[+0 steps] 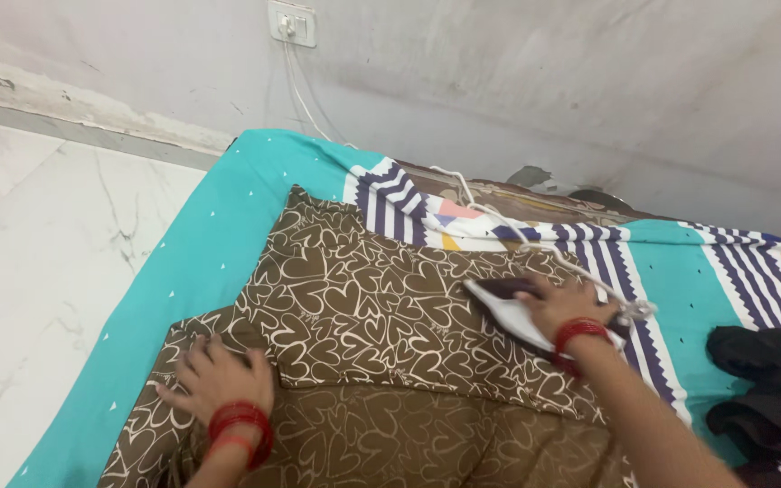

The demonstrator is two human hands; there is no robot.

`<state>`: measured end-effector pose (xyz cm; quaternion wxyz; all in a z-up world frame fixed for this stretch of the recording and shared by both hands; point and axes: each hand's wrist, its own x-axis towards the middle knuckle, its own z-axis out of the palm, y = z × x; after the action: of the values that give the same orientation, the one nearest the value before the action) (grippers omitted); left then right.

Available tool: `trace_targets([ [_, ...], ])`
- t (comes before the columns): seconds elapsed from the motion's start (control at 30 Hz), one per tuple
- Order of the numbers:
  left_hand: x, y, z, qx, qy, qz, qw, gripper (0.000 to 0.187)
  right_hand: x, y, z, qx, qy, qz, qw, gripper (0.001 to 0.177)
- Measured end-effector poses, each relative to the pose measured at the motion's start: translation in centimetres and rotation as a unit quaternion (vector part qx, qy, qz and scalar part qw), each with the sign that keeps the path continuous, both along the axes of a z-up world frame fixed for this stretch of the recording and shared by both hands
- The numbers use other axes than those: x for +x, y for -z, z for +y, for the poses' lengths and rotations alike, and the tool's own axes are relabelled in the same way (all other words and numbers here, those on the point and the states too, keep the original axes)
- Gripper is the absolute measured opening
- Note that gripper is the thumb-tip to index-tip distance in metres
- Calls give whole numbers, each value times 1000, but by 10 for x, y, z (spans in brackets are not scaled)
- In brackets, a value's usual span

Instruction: The person irons a brown patterned garment on a bed. They smooth the fabric with their hands, use a white electric iron to press the material, and fold the garment into a neat stack.

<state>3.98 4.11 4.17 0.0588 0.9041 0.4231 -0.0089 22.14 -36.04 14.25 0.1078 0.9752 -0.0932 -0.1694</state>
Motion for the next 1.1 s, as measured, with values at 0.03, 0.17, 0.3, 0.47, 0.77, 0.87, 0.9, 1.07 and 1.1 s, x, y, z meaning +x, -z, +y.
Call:
trace_targets([
  [0.03,12,-9,1,-7,-5,45,999,74,1,4,-22,-9,7,2,1000,55],
  [0.17,51,-27,10,82,197,26,977,109,-2,25,-83,11,-20,-97,995,59],
  [0.3,86,-23,-12,-36,320,91,942,119,7,41,-85,4,-39,-125,991,62],
  [0.47,99,-13,-33,-68,282,165,943,115,18,31,-9,25,-94,-125,987,58],
  [0.77,105,20,-30,-6,271,138,953,135,20,-7,182,137,-144,-116,973,42],
  [0.87,107,22,-28,-7,273,136,952,134,26,-10,176,145,-147,-115,972,42],
  [0.9,107,23,-28,-9,274,132,953,134,29,-9,170,148,-149,-118,971,43],
  [1.07,106,21,-28,-8,276,135,952,133,50,-2,97,78,-103,-107,986,46],
  [1.1,106,20,-28,-8,277,135,951,133,55,-2,75,71,-81,-100,989,45],
])
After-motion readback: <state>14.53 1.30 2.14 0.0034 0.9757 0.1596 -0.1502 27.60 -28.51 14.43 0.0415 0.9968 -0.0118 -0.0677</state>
